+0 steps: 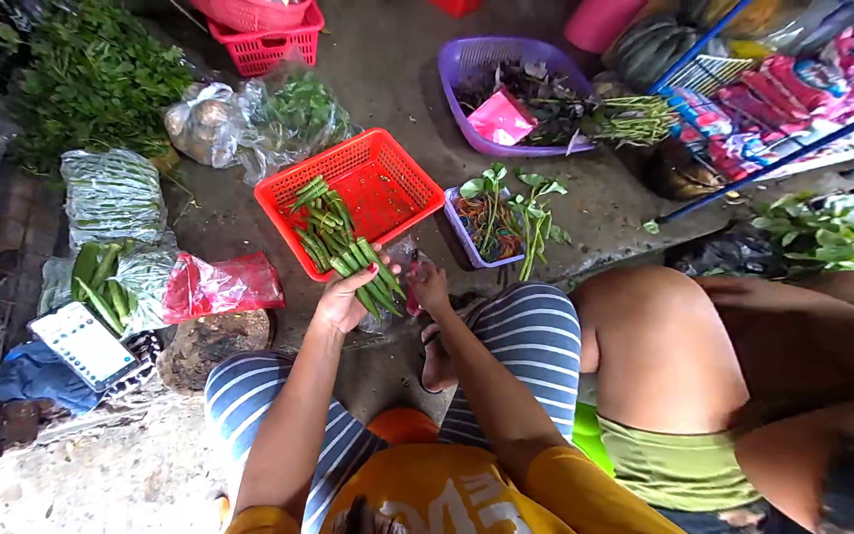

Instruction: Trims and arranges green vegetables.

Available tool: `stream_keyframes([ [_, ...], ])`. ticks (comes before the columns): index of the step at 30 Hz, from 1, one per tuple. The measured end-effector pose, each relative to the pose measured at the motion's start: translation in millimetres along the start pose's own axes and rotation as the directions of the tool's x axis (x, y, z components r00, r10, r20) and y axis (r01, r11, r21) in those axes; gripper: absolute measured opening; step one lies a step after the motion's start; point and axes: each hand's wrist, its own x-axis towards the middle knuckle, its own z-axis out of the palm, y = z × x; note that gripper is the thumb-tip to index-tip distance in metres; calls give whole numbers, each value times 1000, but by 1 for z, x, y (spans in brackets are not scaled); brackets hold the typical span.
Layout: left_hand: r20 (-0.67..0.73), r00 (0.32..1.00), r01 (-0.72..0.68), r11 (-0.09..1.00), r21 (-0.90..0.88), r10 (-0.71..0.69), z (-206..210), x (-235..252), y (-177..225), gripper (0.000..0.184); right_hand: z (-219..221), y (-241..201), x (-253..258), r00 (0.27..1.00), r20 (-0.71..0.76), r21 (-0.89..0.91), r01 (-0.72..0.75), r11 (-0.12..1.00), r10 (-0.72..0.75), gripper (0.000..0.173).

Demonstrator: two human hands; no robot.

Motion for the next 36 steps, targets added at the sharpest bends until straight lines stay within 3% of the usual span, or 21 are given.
stream_keyframes([
  [3,-58,998,-3,1000,-8,3,0,3,-2,36,-16,-14,-20,986,-24,-11,163,987,-163,43],
  [6,-69,998,3,1000,-14,-4,1,9,-6,33,-37,-21,-47,931,-47,92,364,927,-361,31],
  [10,-171,985,12,1000,9,-10,7,12,-13,20,-66,-21,-69,805,116,75,577,813,-582,23],
  [13,-215,977,11,1000,29,-4,11,21,-21,19,-88,-19,-62,720,236,-24,675,737,-652,23],
  [18,-329,941,83,997,7,-76,18,32,-29,13,-91,-21,-47,825,328,-184,533,826,-459,27],
  [24,-321,942,116,992,42,-97,19,42,-34,13,-99,-34,-53,809,445,-238,520,820,-384,35],
  [27,-315,946,129,982,139,-80,29,40,-31,12,-125,-39,-45,805,350,-169,557,813,-479,33],
  [31,-334,940,132,976,174,-68,25,41,-34,13,-169,-41,-3,867,208,-181,489,853,-453,29],
  [34,-326,943,140,963,229,-60,30,35,-28,17,-174,-24,51,940,58,-233,340,911,-336,31],
  [36,-291,952,175,948,267,-94,70,25,-13,15,-183,-10,78,985,-92,-221,122,968,-145,39],
])
